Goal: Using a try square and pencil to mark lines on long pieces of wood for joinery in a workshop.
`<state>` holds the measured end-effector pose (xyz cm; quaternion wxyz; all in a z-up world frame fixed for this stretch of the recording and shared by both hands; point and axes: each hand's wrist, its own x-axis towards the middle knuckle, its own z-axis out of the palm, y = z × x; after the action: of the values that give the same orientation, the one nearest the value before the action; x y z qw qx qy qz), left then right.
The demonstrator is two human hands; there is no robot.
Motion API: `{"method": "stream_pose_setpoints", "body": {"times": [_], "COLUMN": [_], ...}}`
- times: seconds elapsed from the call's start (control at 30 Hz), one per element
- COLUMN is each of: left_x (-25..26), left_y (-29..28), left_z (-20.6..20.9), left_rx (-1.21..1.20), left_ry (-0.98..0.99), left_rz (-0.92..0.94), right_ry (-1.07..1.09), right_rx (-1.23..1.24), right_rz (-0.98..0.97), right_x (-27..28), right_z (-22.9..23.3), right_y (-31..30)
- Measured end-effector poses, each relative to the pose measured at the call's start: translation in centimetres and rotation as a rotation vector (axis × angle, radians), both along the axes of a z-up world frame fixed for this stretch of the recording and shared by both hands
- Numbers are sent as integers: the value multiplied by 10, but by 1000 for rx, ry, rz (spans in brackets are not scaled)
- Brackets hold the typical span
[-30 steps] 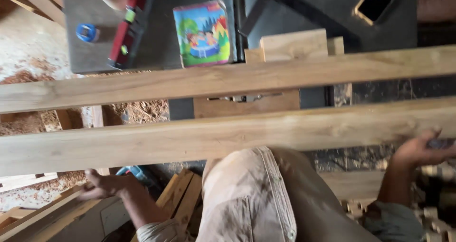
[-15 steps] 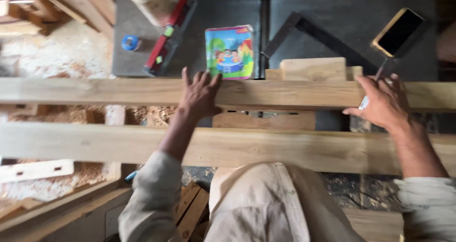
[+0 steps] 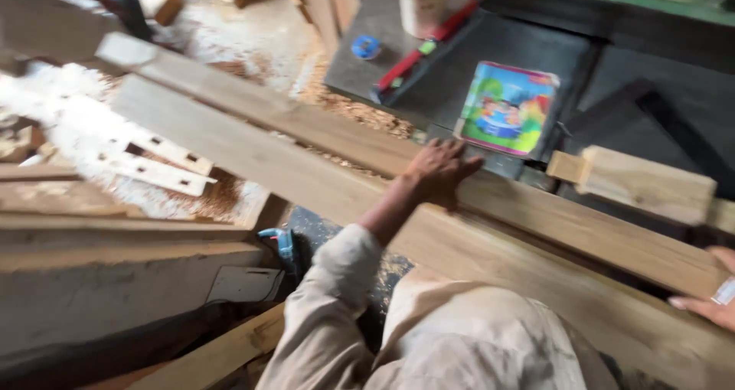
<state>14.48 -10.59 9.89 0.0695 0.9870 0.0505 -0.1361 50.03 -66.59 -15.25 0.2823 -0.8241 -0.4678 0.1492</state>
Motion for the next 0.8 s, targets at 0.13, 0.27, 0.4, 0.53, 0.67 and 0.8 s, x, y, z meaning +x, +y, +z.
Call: {"method": "stream_pose_setpoints", "body": {"times": [0.13, 0.27, 0.4, 0.53, 0.67, 0.8], "left_x": [8, 41, 43, 25, 30, 30], "left_y": [11, 28, 22, 22, 10, 15], "left_z": [-1, 10, 29, 10, 20, 8], "left_rx": [-33, -141, -124, -74, -65, -41], "left_ry": [58, 125, 157, 94, 187, 191], "left_rz": [-40, -92, 32, 11, 96, 96], "right_ry": [-240, -110, 312, 13, -237, -306], "right_rx": [-585, -456, -370, -329, -423, -698], "right_rz": [-111, -192, -331, -214, 42, 158], "right_x": [-72, -62, -21, -30, -44, -45], "right_z": [202, 225, 219, 226, 243, 237], "right_y": [97, 117, 133, 197, 256, 295]}}
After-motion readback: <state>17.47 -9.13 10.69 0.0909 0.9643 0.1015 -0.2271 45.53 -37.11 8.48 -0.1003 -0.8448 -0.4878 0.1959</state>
